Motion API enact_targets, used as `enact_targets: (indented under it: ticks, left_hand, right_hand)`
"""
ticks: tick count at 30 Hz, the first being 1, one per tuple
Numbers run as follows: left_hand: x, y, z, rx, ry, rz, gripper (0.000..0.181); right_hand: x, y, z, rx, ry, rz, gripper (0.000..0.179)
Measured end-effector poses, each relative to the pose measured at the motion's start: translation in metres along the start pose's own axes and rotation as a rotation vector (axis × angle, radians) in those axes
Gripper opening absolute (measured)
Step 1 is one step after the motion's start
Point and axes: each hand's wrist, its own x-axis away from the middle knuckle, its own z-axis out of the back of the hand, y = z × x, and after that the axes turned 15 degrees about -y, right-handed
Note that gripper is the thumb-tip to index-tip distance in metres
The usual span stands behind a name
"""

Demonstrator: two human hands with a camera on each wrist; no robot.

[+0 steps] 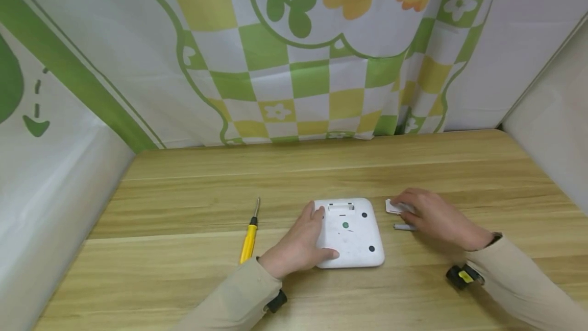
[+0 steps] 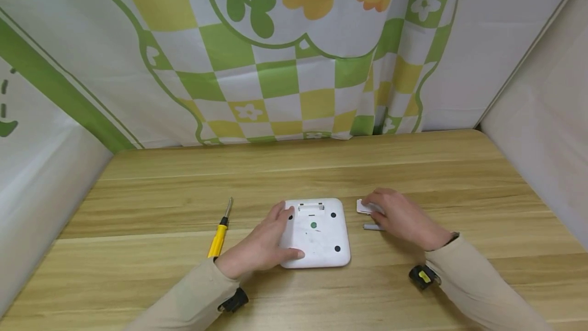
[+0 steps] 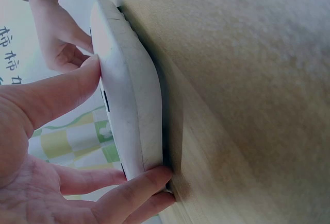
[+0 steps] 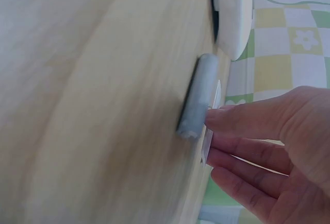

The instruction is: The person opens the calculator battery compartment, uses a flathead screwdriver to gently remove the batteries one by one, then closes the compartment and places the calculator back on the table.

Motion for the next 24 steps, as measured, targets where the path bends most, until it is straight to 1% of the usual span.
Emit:
enact_targets:
  ticks: [6, 17, 24]
  left_hand:
    - [0.0, -0.001, 0.0, 0.004, 0.002, -0.006, 0.088]
    - [0.0, 0.0, 0.0, 0.0, 0.001, -0.001, 0.088]
    - [0.001, 0.0, 0.0, 0.007, -0.001, 0.009, 0.088]
  right_hand:
    - [-0.007, -0.008, 0.003, -0.026, -0.019, -0.011, 0.023]
    - [-0.019, -0.02, 0.007, -0.021, -0.003, 0.005, 0.024]
    - [-0.028, -0.027, 0.009, -0.014, 0.004, 0.04, 0.023]
